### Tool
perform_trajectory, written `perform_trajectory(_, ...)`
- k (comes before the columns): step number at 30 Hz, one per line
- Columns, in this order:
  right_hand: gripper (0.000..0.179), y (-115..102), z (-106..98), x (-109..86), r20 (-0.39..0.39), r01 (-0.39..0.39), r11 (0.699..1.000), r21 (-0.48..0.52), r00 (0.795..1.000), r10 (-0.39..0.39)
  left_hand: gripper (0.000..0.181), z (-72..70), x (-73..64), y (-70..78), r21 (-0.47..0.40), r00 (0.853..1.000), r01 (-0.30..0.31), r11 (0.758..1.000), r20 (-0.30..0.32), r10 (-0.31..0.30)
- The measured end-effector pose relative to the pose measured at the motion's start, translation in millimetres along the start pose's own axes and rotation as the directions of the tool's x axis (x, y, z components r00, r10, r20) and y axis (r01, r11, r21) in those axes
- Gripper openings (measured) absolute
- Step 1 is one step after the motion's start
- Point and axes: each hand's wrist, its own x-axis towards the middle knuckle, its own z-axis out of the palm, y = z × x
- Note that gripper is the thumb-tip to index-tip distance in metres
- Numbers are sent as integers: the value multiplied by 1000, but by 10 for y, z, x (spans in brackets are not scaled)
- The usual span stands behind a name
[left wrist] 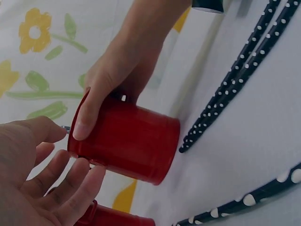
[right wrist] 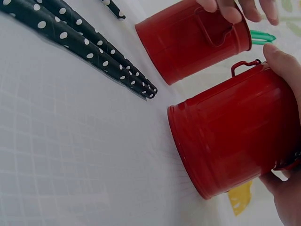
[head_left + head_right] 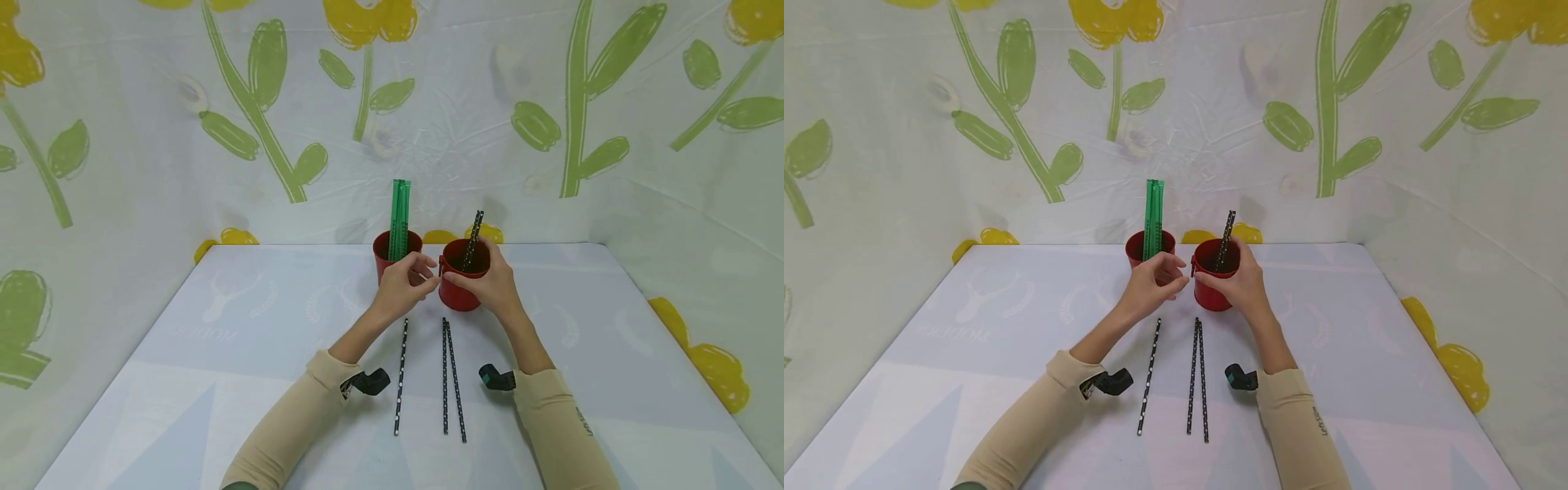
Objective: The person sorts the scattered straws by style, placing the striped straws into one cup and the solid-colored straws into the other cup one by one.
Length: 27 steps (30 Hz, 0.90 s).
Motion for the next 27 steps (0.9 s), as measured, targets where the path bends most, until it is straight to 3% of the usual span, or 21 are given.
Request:
perform_trajectory(15, 93, -4, -4, 1, 0, 5, 1000, 7, 1000, -5, 27, -38, -216, -84, 109, 996, -31, 994, 88, 22)
perform_trajectory(22, 94, -12, 1, -5, 5, -15, 1000, 11, 1000, 15, 31, -84, -354, -106, 161, 988, -5, 987, 152, -19)
perform_trajectory(27, 95, -22, 3, -8, 5, -32, 999, 7, 999, 32, 34, -135, -448, -146, 195, 979, 53, 979, 182, -89)
